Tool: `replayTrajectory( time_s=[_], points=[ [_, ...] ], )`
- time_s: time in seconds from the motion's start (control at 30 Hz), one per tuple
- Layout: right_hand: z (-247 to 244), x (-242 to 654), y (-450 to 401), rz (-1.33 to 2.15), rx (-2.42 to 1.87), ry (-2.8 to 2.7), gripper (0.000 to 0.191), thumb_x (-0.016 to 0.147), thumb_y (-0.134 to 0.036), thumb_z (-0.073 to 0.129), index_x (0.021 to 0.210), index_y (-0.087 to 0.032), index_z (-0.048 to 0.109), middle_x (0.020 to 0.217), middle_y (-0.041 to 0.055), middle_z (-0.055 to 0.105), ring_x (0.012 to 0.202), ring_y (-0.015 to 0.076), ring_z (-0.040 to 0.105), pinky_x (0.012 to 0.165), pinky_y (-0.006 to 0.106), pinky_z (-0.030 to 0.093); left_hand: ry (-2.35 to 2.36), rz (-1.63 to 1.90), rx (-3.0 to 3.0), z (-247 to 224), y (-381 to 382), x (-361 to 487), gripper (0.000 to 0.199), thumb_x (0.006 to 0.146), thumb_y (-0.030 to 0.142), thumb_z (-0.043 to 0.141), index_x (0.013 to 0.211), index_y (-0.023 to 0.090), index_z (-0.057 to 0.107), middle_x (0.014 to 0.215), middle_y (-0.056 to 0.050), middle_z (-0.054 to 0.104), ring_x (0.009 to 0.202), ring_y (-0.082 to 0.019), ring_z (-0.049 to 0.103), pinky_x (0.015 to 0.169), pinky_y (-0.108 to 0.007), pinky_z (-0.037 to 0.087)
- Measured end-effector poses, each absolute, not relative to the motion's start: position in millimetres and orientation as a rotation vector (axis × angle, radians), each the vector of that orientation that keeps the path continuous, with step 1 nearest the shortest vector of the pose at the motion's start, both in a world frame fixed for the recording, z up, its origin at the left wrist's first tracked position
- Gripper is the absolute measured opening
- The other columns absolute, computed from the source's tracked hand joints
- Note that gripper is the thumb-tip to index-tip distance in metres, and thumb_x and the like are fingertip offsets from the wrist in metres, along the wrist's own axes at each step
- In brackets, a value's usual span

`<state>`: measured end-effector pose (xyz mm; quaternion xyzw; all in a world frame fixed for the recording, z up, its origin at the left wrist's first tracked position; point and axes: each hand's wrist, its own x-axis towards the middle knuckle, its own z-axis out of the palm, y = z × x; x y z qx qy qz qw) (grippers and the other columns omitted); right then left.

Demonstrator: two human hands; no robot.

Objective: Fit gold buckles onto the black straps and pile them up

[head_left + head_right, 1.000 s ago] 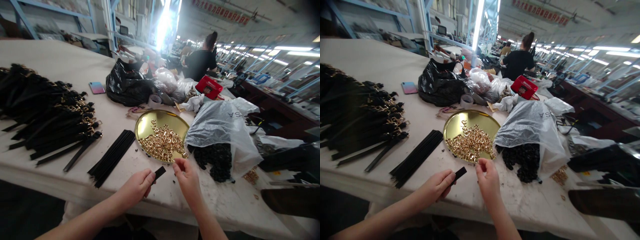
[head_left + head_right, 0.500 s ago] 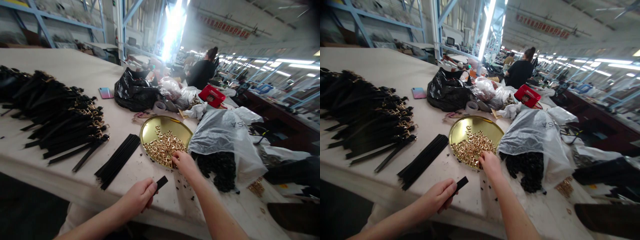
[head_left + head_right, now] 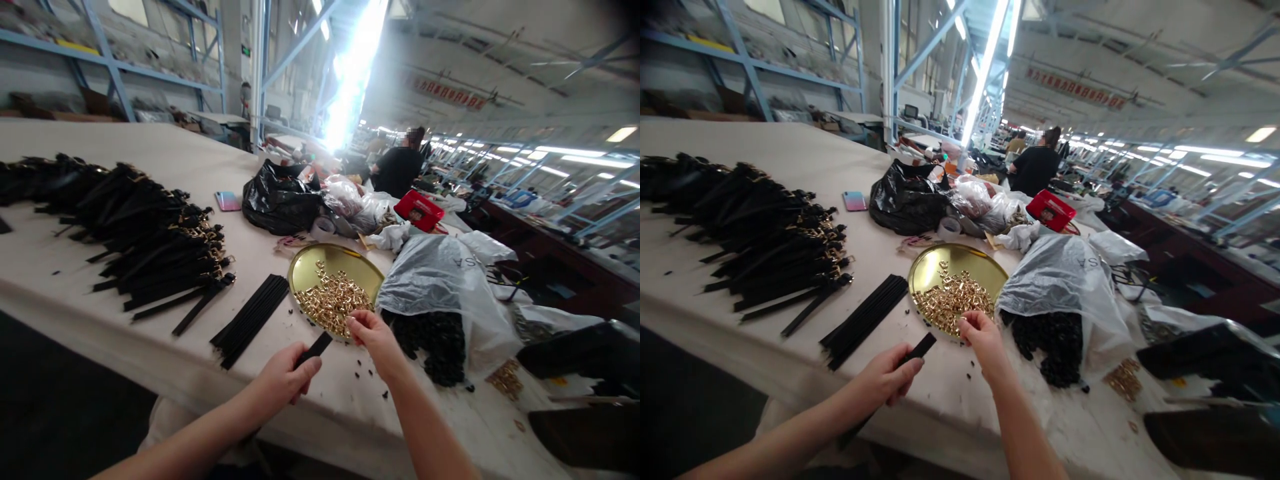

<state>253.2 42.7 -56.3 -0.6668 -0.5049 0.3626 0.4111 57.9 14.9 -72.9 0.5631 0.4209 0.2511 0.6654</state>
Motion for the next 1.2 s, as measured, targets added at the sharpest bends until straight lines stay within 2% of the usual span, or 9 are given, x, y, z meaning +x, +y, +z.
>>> replayTrajectory(
  time_s=[0.1,0.27,0.4,0.57,0.7,0.77,0.83,1.03,1.2],
  points=[
    [-48.6,228.4,10.8,1.11,-1.535,-1.186,0.035,0.068,-0.046,0.059,0.087,-0.017,0.058,0.06,-0.0026,0.055,0.05,0.0113,0.049,0.051,0.026,0.041,0.912,0.634,1.162,-64.7,17.3,66.0,0.03,0.074,0.043,0.053,0.084,0.017,0.044,0.048,0.01,0.043,0.035,-0.004,0.033,0.035,-0.016,0.025],
    [-49.7,210.8,-21.0,1.412,-1.315,-0.863,0.04,0.061,-0.039,0.073,0.093,-0.018,0.065,0.081,0.0031,0.064,0.061,0.0114,0.056,0.063,0.028,0.047,0.876,0.667,1.046,-56.3,11.0,73.6,0.029,0.074,0.042,0.056,0.083,0.016,0.047,0.048,0.009,0.041,0.037,-0.004,0.032,0.035,-0.016,0.022],
    [-55.2,214.8,-28.0,1.453,-1.282,-0.785,0.038,0.062,-0.035,0.073,0.095,-0.02,0.066,0.086,0.0033,0.065,0.065,0.012,0.058,0.066,0.029,0.049,0.811,0.623,0.962,-56.5,7.3,72.6,0.025,0.073,0.038,0.056,0.079,0.015,0.047,0.048,0.009,0.04,0.037,-0.003,0.031,0.036,-0.016,0.022],
    [-64.1,214.2,-28.3,1.31,-1.354,-0.915,0.035,0.066,-0.038,0.068,0.096,-0.018,0.065,0.082,0.0044,0.066,0.063,0.0153,0.06,0.064,0.033,0.051,0.907,0.629,0.994,-64.2,11.7,74.5,0.021,0.074,0.036,0.054,0.078,0.017,0.046,0.048,0.009,0.041,0.038,-0.004,0.032,0.036,-0.016,0.023],
    [-72.5,208.5,-30.1,0.775,-1.472,-1.396,0.024,0.079,-0.028,0.052,0.098,-0.02,0.065,0.087,0.0082,0.065,0.078,0.0215,0.061,0.072,0.037,0.049,1.091,0.597,1.189,-74.8,16.5,77.6,0.02,0.073,0.036,0.053,0.073,0.018,0.044,0.047,0.008,0.043,0.039,-0.006,0.036,0.038,-0.017,0.028],
    [-76.9,206.7,-30.9,0.487,-1.516,-1.591,0.026,0.082,-0.023,0.046,0.1,-0.02,0.065,0.088,0.0101,0.064,0.082,0.0235,0.06,0.074,0.038,0.048,1.125,0.588,1.268,-78.8,16.6,79.0,0.018,0.075,0.035,0.05,0.071,0.018,0.045,0.049,0.007,0.046,0.04,-0.007,0.039,0.04,-0.018,0.031],
    [-81.5,206.4,-30.9,0.345,-1.549,-1.661,0.029,0.083,-0.021,0.043,0.103,-0.021,0.064,0.088,0.0109,0.064,0.081,0.024,0.06,0.072,0.037,0.048,1.116,0.576,1.333,-80.1,15.1,80.2,0.018,0.077,0.034,0.047,0.072,0.017,0.047,0.052,0.005,0.049,0.041,-0.008,0.041,0.043,-0.02,0.033],
    [-93.7,210.9,-27.6,0.564,-1.55,-1.521,0.029,0.084,-0.021,0.044,0.106,-0.024,0.061,0.089,0.0077,0.063,0.083,0.0222,0.059,0.074,0.034,0.047,1.05,0.481,1.511,-76.2,15.1,79.5,0.016,0.077,0.027,0.043,0.084,0.016,0.053,0.059,0.003,0.054,0.046,-0.01,0.044,0.047,-0.021,0.033],
    [-98.0,213.1,-25.2,0.866,-1.466,-1.272,0.019,0.08,-0.028,0.055,0.096,-0.022,0.064,0.088,0.0046,0.064,0.084,0.0213,0.058,0.076,0.032,0.044,1.07,0.427,1.567,-77.0,20.3,78.9,0.012,0.075,0.025,0.043,0.079,0.016,0.051,0.059,0.003,0.054,0.049,-0.01,0.046,0.047,-0.02,0.033]
  ],
)
